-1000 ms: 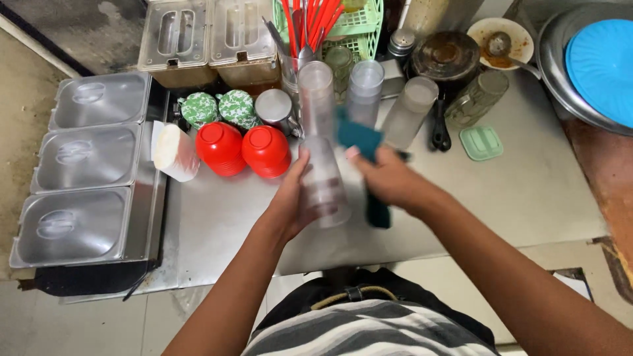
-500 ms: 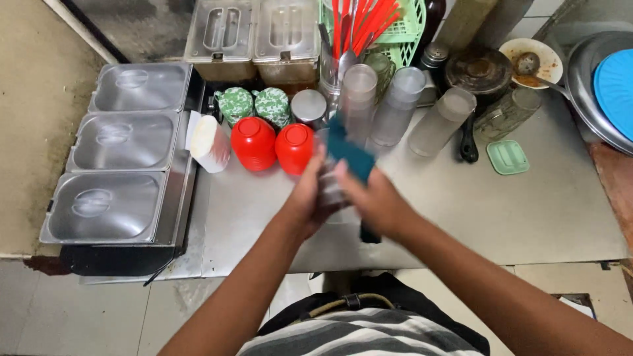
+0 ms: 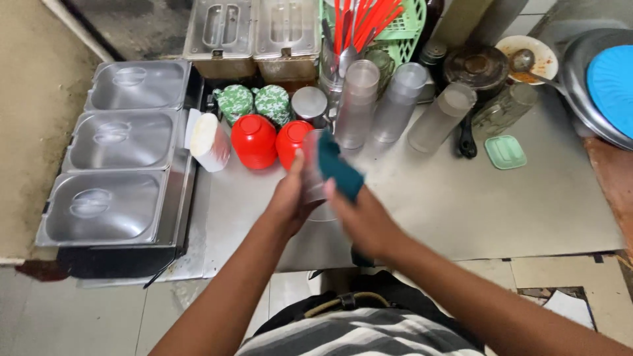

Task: Wiping and drying plastic cups with a cloth at a beverage preparation counter.

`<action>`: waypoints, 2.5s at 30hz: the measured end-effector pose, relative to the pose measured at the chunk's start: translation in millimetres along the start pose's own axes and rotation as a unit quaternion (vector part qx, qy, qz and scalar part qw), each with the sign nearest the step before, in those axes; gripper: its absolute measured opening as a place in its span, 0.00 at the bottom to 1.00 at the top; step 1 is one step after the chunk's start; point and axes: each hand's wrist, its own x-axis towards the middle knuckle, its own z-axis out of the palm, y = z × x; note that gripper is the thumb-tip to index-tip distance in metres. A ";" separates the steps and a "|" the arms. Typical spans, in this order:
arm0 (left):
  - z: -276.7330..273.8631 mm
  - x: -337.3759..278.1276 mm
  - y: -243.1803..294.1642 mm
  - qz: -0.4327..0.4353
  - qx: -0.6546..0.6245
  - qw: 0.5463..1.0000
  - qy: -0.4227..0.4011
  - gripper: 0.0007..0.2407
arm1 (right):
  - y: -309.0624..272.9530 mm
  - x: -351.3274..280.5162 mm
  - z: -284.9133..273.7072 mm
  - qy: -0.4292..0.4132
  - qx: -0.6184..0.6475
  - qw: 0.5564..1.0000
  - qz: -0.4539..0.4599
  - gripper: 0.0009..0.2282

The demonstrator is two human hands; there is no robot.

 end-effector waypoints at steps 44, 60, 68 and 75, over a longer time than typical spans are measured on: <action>0.7 -23.4 7.4 -0.061 0.052 0.994 0.080 0.27 | 26.5 14.8 6.0 0.004 0.027 0.968 -0.250 0.27; 20.4 -7.4 -6.2 -0.131 0.134 0.981 0.055 0.31 | 17.7 39.4 -24.9 0.043 0.359 0.927 0.102 0.24; 32.5 -12.5 3.4 -0.100 0.165 0.968 0.162 0.23 | 47.2 3.8 -11.4 0.033 0.081 0.987 -0.133 0.28; 17.0 -0.1 -10.2 -0.154 0.060 0.986 0.025 0.25 | 10.8 22.5 -18.9 0.057 0.255 0.948 0.180 0.27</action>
